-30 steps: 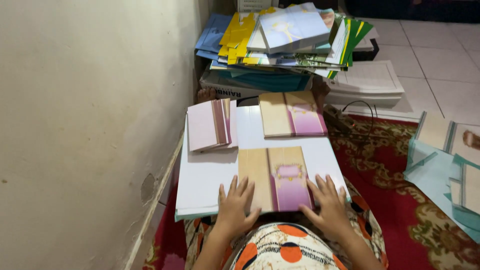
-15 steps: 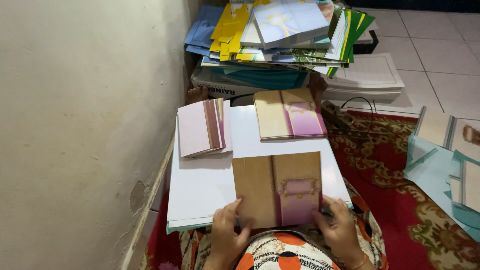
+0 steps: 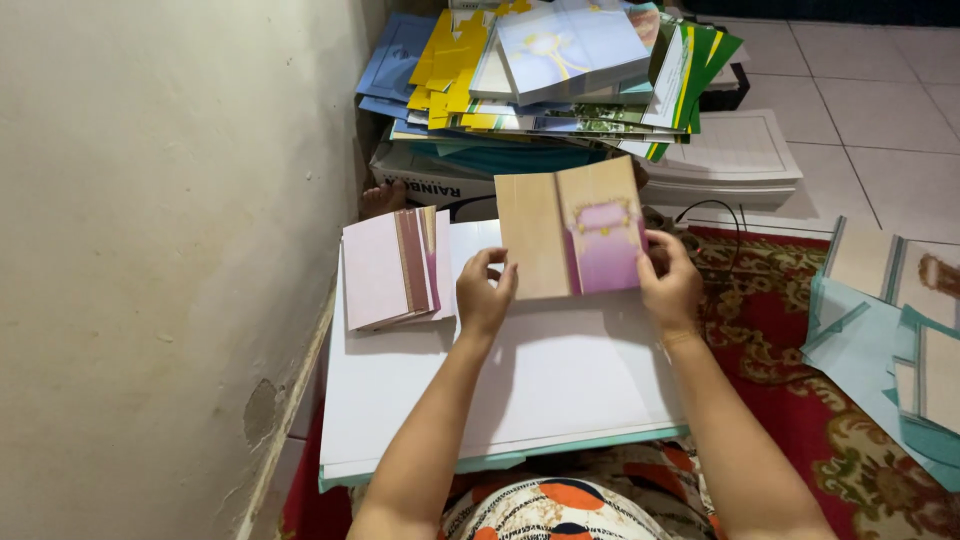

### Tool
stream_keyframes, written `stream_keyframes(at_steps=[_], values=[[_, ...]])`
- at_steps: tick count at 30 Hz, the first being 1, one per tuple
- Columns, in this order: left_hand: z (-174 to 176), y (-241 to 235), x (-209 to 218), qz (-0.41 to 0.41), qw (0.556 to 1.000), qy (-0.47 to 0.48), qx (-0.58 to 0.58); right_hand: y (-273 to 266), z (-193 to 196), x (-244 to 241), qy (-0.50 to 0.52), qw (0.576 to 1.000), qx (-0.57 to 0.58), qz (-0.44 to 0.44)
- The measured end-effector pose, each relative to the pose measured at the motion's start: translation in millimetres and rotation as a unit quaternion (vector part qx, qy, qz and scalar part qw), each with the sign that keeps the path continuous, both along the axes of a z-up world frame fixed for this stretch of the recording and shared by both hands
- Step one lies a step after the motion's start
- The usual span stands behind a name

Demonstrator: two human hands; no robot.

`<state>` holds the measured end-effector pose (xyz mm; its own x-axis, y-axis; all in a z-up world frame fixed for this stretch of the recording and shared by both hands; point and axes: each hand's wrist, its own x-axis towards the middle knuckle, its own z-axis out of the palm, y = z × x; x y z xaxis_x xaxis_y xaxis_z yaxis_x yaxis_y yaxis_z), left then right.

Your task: Folding and pressing paper cards or invitations on a flat surface

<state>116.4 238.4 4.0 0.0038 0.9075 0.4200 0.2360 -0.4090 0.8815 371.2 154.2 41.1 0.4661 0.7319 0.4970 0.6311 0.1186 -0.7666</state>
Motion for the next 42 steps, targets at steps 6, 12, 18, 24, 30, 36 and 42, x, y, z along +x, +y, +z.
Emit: stream_keyframes(at_steps=[6, 12, 18, 24, 30, 36, 42], values=[[-54, 49, 16, 0.062, 0.976, 0.208, -0.014, 53, -75, 34, -0.148, 0.988, -0.030, -0.041], [-49, 38, 19, 0.086, 0.965, 0.239, 0.060, 56, -86, 34, -0.161, 0.981, -0.060, -0.088], [-30, 24, 15, 0.047, 0.975, 0.215, 0.028, 56, -84, 35, -0.265, 0.953, -0.026, -0.145], [23, -42, -38, 0.025, 0.987, 0.150, 0.052, 46, -64, 20, -0.338, 0.930, 0.101, -0.105], [14, -56, -140, 0.184, 0.912, 0.366, -0.003, 31, -68, -61, -0.291, 0.945, 0.150, -0.001], [-13, -88, -164, 0.154, 0.877, 0.452, -0.042, 2, -52, -155, -0.312, 0.912, 0.186, 0.190], [-30, -147, -156, 0.113, 0.939, 0.294, 0.136, -41, -24, -168, -0.371, 0.890, 0.193, 0.181]])
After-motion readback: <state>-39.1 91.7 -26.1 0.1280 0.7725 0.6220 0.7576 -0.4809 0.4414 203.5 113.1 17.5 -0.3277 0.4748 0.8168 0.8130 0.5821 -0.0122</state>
